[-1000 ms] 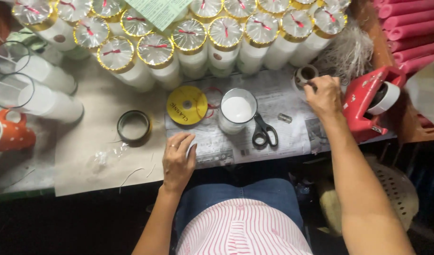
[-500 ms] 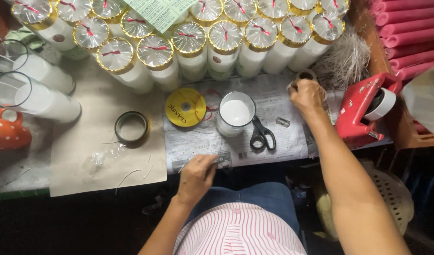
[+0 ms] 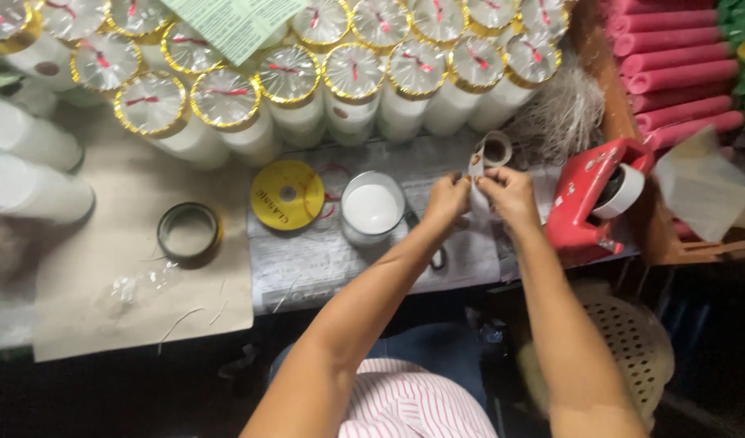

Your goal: The person is decorating and packaging candles by applying labels, placing them in plastic sleeves, and tying them with string.

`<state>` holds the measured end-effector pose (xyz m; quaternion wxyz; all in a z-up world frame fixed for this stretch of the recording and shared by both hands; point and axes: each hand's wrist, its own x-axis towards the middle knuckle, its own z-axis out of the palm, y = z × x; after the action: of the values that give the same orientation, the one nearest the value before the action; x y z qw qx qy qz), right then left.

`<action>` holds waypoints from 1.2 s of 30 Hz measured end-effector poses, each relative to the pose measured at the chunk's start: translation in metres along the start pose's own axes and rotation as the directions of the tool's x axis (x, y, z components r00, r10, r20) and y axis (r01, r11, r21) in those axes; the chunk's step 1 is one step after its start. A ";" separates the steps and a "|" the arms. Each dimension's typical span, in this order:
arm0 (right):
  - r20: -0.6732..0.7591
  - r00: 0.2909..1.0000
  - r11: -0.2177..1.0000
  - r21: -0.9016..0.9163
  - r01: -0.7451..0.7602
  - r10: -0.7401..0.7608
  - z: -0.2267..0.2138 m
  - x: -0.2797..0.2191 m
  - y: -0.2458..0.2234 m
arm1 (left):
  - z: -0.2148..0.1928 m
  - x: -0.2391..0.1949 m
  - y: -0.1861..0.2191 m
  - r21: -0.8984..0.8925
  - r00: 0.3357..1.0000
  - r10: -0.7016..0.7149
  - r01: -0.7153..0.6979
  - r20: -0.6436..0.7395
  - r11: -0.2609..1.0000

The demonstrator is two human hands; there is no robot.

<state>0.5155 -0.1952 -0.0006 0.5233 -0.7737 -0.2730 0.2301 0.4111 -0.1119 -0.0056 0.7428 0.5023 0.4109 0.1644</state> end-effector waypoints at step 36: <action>0.328 0.642 0.247 -0.728 0.639 -0.693 -0.043 0.058 -0.012 | 0.006 0.025 0.027 0.330 0.932 0.359 -0.325 -0.045 0.886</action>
<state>0.5838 -0.1822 0.0216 0.1739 -0.7353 -0.6285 -0.1846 0.4354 -0.0873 0.0076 0.5891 0.6704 0.3752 0.2504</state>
